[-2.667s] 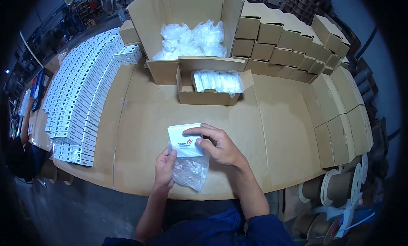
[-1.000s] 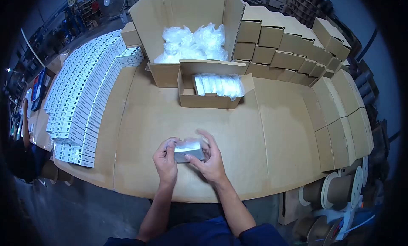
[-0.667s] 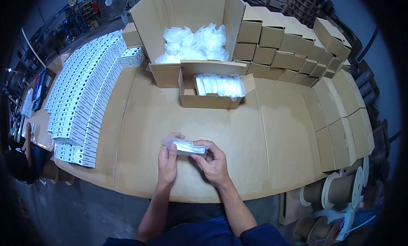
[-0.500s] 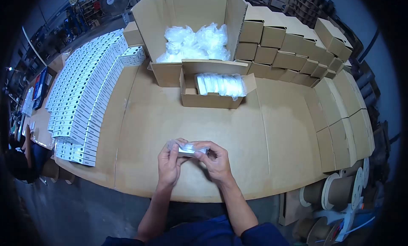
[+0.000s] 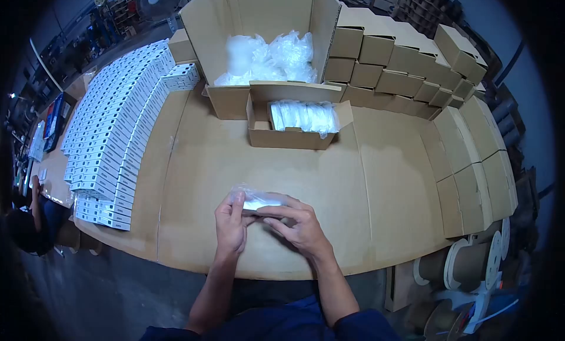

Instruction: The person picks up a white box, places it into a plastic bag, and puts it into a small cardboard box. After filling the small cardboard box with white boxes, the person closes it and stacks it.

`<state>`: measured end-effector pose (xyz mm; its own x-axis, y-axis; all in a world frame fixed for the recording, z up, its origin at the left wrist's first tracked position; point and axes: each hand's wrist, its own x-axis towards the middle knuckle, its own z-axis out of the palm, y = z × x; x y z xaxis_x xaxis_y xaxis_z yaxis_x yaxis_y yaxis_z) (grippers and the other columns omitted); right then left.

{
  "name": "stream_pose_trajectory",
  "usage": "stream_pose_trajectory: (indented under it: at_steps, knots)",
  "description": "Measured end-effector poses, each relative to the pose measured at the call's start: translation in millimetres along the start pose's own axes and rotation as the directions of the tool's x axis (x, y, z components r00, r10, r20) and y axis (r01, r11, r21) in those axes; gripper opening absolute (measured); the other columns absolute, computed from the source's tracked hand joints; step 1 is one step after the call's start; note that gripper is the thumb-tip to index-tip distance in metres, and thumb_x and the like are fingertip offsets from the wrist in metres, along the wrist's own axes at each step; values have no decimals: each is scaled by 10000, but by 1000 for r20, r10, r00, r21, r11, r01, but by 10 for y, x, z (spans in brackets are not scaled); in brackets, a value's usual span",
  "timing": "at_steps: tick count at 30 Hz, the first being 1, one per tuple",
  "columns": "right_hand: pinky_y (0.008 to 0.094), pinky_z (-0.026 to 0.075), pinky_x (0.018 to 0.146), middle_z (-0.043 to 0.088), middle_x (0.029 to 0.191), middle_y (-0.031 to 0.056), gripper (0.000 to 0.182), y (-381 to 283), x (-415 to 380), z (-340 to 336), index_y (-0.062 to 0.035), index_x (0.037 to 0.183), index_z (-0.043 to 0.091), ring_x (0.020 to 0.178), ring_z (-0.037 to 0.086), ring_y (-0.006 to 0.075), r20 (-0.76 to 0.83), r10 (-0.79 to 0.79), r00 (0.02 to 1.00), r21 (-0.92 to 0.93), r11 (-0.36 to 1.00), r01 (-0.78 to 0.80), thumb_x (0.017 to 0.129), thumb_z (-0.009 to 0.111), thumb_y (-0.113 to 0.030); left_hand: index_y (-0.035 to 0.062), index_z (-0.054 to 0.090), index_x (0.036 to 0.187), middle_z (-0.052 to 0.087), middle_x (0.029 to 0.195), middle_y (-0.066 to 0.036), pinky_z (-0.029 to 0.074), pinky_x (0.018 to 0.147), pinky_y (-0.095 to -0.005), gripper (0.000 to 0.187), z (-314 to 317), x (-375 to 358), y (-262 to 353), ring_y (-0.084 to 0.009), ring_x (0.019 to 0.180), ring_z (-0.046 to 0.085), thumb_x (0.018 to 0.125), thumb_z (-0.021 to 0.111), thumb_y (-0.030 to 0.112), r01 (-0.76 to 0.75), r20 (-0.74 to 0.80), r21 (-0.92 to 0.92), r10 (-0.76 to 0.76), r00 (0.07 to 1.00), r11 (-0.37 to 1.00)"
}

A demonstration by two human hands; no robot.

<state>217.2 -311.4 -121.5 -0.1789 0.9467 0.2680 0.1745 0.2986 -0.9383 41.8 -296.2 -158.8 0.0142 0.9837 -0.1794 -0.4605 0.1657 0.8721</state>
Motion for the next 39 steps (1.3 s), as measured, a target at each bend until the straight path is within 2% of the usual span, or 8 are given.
stream_pose_trajectory:
  at_steps: [2, 11, 17, 22, 34, 37, 38, 39]
  knots:
    - [325, 553, 776, 766, 950, 134, 326, 24, 23, 24, -71, 1123, 796, 862, 705, 221, -19, 24, 1000, -65, 998, -26, 808, 799, 13, 1, 585, 1294, 691, 1092, -130, 648, 844, -394, 313, -53, 14, -72, -210, 959, 725, 1106, 509, 240, 23, 51, -13, -23, 998, 1000]
    - [357, 568, 826, 776, 1025, 147, 362, -9, 49, -6, -55, 1136, 781, 919, 724, 248, -41, 184, 982, -18, 983, -185, 781, 847, -39, 112, 125, 1653, 595, 1257, -165, 622, 935, -437, 639, -50, -110, 226, -255, 1154, 659, 1108, 458, 136, -63, 138, 75, 52, 989, 995]
    - [460, 456, 1115, 748, 1203, 163, 305, 25, 96, -125, -36, 1104, 778, 1359, 564, 378, 63, 79, 995, -59, 995, -75, 802, 821, -53, 17, 498, 1505, 312, 1632, -215, 556, 1031, -376, 591, -164, -107, 312, -273, 1362, 534, 945, 636, -110, -444, 473, 360, 250, 845, 820]
    - [473, 441, 1131, 737, 1245, 137, 360, -46, 146, -72, -68, 1131, 779, 1425, 485, 400, 41, -118, 992, -129, 984, 122, 774, 823, -53, -53, 681, 1211, 241, 1681, -210, 546, 1027, -356, 295, -244, -25, 374, -253, 1322, 575, 922, 667, -107, -291, 462, 221, 163, 872, 931]
    - [397, 563, 664, 723, 938, 52, 279, -365, 440, -305, -101, 1062, 694, 792, 680, 263, 407, -184, 895, -570, 714, 406, 804, 797, -78, -63, 628, 1258, 338, 1622, -206, 495, 1064, -335, 340, -331, 253, 537, -219, 1356, 527, 923, 679, -73, -277, 539, 394, 24, 842, 876]
    - [401, 572, 646, 692, 886, 92, 284, -373, 609, -339, -97, 1083, 684, 739, 700, 292, 369, -223, 902, -532, 745, 401, 822, 785, -53, -44, 491, 1416, 356, 1607, -173, 506, 1062, -343, 528, -308, 388, 612, -213, 1382, 495, 920, 665, -89, -272, 505, 325, 77, 860, 906]
    - [398, 574, 644, 692, 887, 94, 276, -371, 669, -357, -94, 1077, 685, 736, 702, 290, 323, -234, 917, -534, 755, 381, 823, 785, -49, 58, 367, 1542, 329, 1619, -178, 601, 926, -355, 731, -331, 471, 596, -276, 1385, 515, 906, 716, -25, -280, 485, 279, 117, 867, 918]
    - [394, 577, 642, 693, 887, 96, 269, -374, 733, -369, -91, 1070, 686, 734, 705, 287, 275, -247, 929, -532, 766, 361, 825, 786, -44, 70, 340, 1558, 344, 1606, -183, 561, 985, -375, 748, -311, 530, 677, -297, 1383, 508, 911, 703, -25, -339, 453, 440, 121, 883, 832]
